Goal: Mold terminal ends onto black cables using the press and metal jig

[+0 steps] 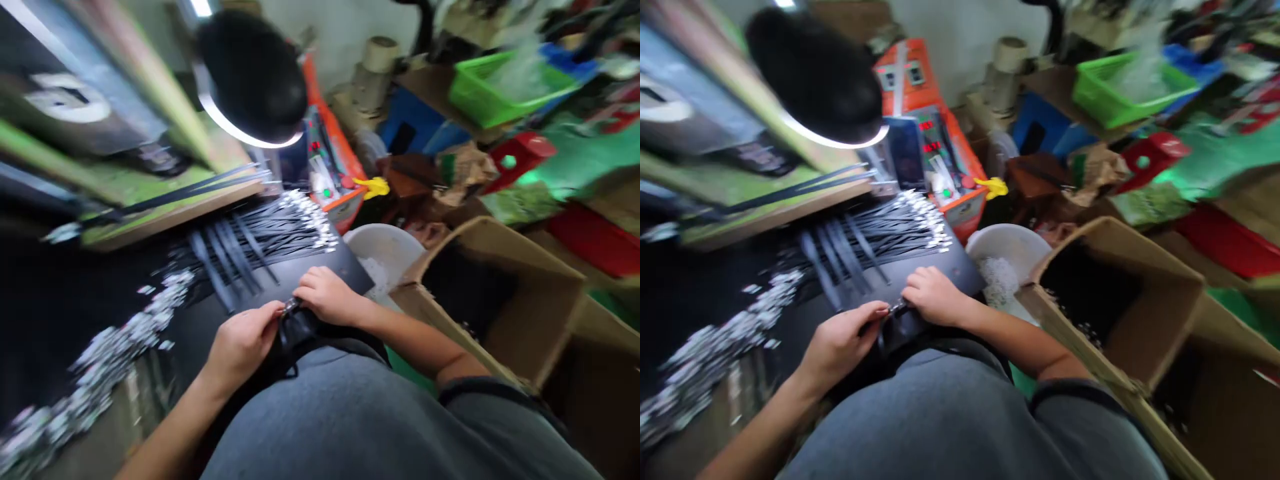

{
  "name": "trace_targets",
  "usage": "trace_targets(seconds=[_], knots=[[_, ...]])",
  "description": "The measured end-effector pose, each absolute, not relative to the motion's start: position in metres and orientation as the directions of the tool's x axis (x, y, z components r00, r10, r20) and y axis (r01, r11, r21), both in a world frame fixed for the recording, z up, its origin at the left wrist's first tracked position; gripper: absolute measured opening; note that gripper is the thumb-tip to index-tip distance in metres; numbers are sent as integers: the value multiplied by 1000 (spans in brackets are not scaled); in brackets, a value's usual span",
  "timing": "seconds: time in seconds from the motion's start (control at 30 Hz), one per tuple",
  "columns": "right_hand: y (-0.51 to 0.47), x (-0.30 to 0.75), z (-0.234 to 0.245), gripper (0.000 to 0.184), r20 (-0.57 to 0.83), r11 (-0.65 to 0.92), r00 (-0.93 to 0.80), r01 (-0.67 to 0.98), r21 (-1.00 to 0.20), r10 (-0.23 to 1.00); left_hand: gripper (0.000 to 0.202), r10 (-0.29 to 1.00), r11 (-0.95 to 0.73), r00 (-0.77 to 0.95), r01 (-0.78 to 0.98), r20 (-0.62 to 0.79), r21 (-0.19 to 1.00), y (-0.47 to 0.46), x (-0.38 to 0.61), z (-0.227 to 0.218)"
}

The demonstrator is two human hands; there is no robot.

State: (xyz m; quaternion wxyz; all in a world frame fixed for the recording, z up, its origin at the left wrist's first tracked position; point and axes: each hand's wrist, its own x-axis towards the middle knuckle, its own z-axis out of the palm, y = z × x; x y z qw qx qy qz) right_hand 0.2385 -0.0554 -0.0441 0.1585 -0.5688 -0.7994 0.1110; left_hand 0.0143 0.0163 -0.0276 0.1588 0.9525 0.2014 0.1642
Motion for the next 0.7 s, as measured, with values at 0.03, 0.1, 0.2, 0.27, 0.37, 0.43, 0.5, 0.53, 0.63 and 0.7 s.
trace_targets(seconds=[0.03, 0.1, 0.2, 0.27, 0.37, 0.43, 0.5, 0.53, 0.63, 0.7], knots=[[-54, 233, -40, 15, 87, 361, -356, 851, -382, 930, 15, 472, -847, 840, 347, 268, 402, 7, 0, -27], [-40, 228, -26, 11, -46, 432, -499, 790, -436, 865, 16, 525, -819, 805, 391, 276, 419, -2, -25, -20], [8, 220, 4, 13, -184, 520, -680, 681, -516, 709, 26, 556, -822, 799, 489, 230, 290, 9, -58, 4], [48, 198, 22, 21, -149, 513, -691, 647, -564, 707, 35, 625, -781, 757, 607, 192, 149, 27, -75, 23], [96, 141, 33, 31, -131, 377, -520, 750, -544, 844, 40, 729, -673, 669, 739, 144, -32, 59, -93, 36], [116, 102, 28, 39, -174, 257, -378, 839, -479, 909, 27, 738, -658, 668, 744, 98, -116, 75, -103, 34], [126, 74, 22, 43, -187, 207, -320, 866, -455, 929, 20, 729, -664, 680, 731, 78, -161, 83, -113, 34], [127, 66, 21, 42, -185, 207, -321, 864, -460, 929, 21, 731, -658, 675, 736, 98, -158, 84, -118, 36], [119, 68, 33, 30, -144, 273, -395, 813, -515, 907, 21, 762, -594, 580, 803, 288, -43, 73, -129, 58], [106, 86, 47, 27, -89, 335, -468, 740, -584, 879, 21, 769, -537, 454, 841, 450, 68, 61, -128, 77]])
